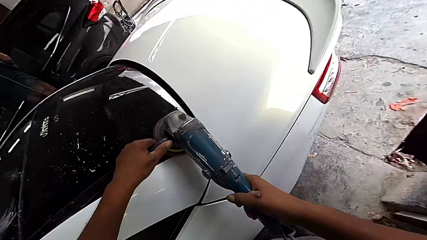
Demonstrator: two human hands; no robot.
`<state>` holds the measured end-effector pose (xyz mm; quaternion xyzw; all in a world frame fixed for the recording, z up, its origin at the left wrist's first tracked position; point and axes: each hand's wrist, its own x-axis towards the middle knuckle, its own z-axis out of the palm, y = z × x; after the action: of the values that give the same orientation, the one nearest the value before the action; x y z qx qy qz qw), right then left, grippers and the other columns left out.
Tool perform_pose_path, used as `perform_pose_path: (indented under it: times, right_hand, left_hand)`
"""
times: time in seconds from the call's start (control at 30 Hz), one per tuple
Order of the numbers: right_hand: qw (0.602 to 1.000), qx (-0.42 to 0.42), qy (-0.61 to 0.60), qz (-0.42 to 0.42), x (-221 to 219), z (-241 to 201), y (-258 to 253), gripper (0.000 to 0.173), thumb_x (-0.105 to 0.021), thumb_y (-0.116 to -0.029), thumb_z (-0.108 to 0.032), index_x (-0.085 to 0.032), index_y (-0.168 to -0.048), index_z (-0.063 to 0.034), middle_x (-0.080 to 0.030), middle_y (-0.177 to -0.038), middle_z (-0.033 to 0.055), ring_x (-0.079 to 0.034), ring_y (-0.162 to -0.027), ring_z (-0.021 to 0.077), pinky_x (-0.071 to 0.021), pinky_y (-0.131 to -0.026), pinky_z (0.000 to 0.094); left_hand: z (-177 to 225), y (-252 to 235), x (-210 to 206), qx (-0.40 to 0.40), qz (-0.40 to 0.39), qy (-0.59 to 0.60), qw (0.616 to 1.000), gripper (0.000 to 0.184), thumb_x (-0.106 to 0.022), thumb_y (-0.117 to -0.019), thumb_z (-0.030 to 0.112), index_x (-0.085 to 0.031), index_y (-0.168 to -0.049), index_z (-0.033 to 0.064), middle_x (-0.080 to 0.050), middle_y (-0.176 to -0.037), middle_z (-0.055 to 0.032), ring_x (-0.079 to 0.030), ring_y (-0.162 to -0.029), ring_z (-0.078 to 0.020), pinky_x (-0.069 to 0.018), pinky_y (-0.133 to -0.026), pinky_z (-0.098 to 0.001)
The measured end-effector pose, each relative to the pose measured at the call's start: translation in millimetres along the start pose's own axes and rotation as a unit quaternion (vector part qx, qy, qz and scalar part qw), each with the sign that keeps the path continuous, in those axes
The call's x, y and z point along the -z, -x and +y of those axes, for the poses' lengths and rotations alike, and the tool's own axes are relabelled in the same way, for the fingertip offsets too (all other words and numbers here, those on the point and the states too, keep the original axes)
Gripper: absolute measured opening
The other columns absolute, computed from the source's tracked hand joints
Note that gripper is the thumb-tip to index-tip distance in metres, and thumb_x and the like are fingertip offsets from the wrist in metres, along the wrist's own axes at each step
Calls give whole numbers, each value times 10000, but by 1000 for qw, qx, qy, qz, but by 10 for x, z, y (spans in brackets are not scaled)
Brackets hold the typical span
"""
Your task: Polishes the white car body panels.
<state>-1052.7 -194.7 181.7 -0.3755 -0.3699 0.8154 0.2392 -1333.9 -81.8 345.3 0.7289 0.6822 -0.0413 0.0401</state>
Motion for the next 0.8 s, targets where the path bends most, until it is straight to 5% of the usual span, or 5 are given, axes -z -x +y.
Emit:
perform_pose_path:
  times: [0.27,0.4,0.6,0.8]
  right_hand:
    - [999,3,-28,-15,69,121,-94,403,-770,-875,-319,-571,-1166,-123,-662,-811,52,-636,-569,164,-566,-533,309]
    - [996,5,-2,-92,-174,164,-259,423,-769,-880,-314,-574,-1206,-128,-668,-841,39,-629,-573,149,-565,-542,320]
    - [982,7,75,-173,-417,128,-457,500,-776,-878,-353,-552,-1257,-116,-665,-952,74,-645,-652,170,-566,-592,369]
    - [992,-14,18,-121,-62,-25,-145,486,-782,-876,-347,-527,-1231,-132,-655,-891,37,-625,-590,136,-561,-552,312]
  left_hand:
    - [140,-59,67,12,-36,-24,999,570,-517,-929,749,-734,-858,226,-607,-651,18,-591,-603,-181,-472,-546,-479]
    - [-175,422,239,41,7,-61,997,623,-434,-899,826,-723,-856,276,-587,-630,48,-584,-574,-157,-477,-510,-472]
    - [-464,1102,387,118,58,-56,990,698,-456,-878,822,-737,-865,183,-589,-623,21,-561,-535,-143,-458,-494,-445]
    - [-186,517,227,63,30,-29,997,597,-492,-913,760,-767,-909,230,-627,-648,46,-595,-566,-134,-489,-519,-452]
